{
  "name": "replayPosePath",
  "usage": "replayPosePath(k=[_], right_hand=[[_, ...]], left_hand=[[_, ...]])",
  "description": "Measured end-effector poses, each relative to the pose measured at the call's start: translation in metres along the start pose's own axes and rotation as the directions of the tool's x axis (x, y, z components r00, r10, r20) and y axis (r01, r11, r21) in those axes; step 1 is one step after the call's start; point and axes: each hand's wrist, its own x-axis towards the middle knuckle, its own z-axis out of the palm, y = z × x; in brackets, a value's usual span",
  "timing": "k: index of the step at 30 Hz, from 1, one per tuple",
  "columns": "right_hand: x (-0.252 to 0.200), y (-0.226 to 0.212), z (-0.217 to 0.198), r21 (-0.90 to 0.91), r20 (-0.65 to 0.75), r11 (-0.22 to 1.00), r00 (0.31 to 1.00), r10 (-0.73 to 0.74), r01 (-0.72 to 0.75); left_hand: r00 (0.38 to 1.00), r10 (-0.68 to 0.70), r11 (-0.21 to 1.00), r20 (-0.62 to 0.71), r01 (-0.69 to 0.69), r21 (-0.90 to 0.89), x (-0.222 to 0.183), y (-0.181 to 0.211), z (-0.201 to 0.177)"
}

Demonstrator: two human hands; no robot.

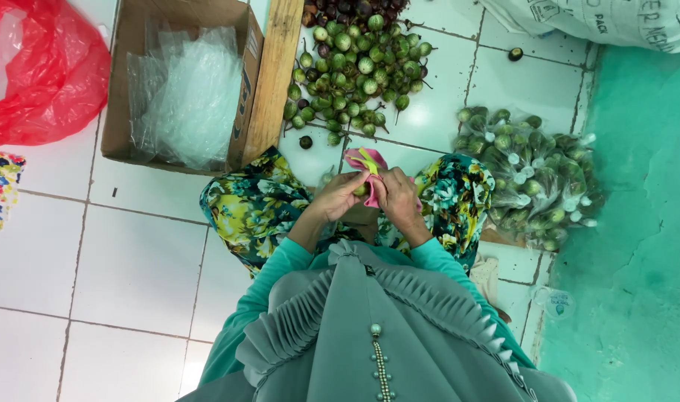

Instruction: Packaging small green fruits into individual plastic bags while sitting on the floor

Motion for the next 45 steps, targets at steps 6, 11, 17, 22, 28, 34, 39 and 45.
replayPosePath(k=[6,11,17,22,28,34,39,45], right_hand=[[0.038,0.003,-0.036,0.437,-0.067,0.855,0.938,0.341,-0.279],[0.05,-0.012,-0.057,0.177,-0.173,0.984,0.985,0.004,0.027],[0.026,-0.017,-0.03,-0.044,-0.084,0.992,0.989,-0.119,0.116],[0.016,0.021,-0.005,0.161,-0.196,0.978,0.967,0.166,-0.135],[0.021,0.012,-0.024,-0.455,0.074,0.882,0.982,0.172,-0.12],[0.044,-0.071,-0.027,0.7,0.341,0.618,0.928,0.149,-0.357],[0.036,-0.092,-0.011,0.829,0.419,0.233,0.841,0.344,-0.508],[0.031,-0.082,-0.043,0.798,0.348,0.402,0.888,0.3,-0.449]], left_hand=[[0.997,-0.075,0.991,-0.034,0.078,0.111,-0.007,-0.001,0.005],[0.987,-0.042,0.997,-0.153,0.052,0.058,0.019,-0.037,-0.017],[0.986,-0.041,0.943,-0.161,0.092,0.319,0.044,-0.064,-0.024],[0.996,0.01,0.934,-0.083,0.02,0.356,-0.015,0.011,0.005],[0.977,0.16,0.927,-0.139,-0.101,0.36,-0.042,0.051,-0.027],[0.977,0.174,0.92,-0.124,-0.117,0.374,-0.039,0.038,-0.043],[0.982,0.178,0.885,-0.071,-0.128,0.448,-0.065,0.053,-0.015],[0.905,0.403,0.27,-0.135,0.024,0.963,-0.15,0.06,-0.025]])
